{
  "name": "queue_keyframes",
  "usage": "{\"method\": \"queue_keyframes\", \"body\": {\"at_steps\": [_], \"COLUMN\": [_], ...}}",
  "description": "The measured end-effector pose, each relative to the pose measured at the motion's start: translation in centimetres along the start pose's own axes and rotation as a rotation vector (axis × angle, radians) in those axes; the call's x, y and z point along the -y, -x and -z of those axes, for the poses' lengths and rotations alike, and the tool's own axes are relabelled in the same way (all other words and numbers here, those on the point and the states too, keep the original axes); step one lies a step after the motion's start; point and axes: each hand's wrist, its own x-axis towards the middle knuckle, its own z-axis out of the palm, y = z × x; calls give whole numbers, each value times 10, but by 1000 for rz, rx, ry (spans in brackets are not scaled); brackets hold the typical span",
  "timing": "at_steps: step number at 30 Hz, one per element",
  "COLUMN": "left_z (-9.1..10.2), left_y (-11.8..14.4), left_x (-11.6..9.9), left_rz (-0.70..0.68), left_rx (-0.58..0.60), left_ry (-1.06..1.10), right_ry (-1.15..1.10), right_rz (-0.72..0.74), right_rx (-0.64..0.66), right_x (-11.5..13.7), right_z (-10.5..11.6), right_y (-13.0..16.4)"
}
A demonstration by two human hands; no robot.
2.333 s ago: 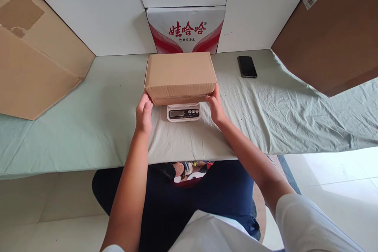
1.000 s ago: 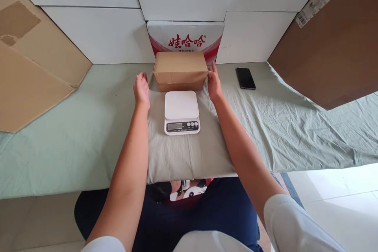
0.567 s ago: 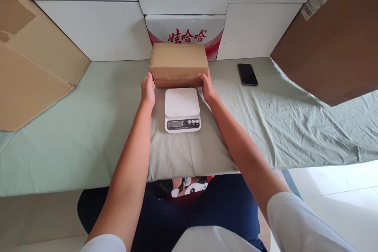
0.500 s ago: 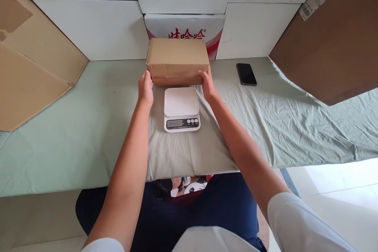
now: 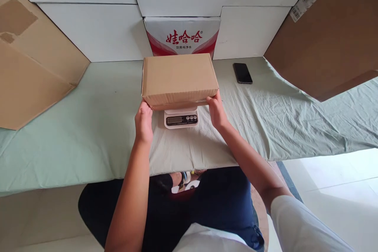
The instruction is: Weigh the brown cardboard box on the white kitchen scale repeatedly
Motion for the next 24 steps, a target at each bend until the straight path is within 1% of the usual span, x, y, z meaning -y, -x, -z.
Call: {"method": "queue_keyframes", "body": {"at_steps": [4,9,12,16,18,20,24], "left_z": [2,4,4,5,7,11,21], "left_y": [0,-1,-2,-3,-4,-4,-6], "left_x": [2,6,9,11,12,14,16], "left_rz": [26,39,45,60,54,14,-53], "left_rx": [-14,-32,-45,-53,-53,-68,-155], "left_ry": [-27,-40,-39,-41,-43,-21,19], "right_ry": [-4,-8,-23,-32,-20,-2,5], "right_rz": [-7,-18,-20,14,15,12,41], "right_rx": [-23,-25,-13,13,19,5,-54], "right_x": [-3,-9,-8,-9,-10,-11,-11], "right_z": [-5,-5,-6,-7,-4,2,19], "right_y": [3,2,1,0,-1,-2,-7]}}
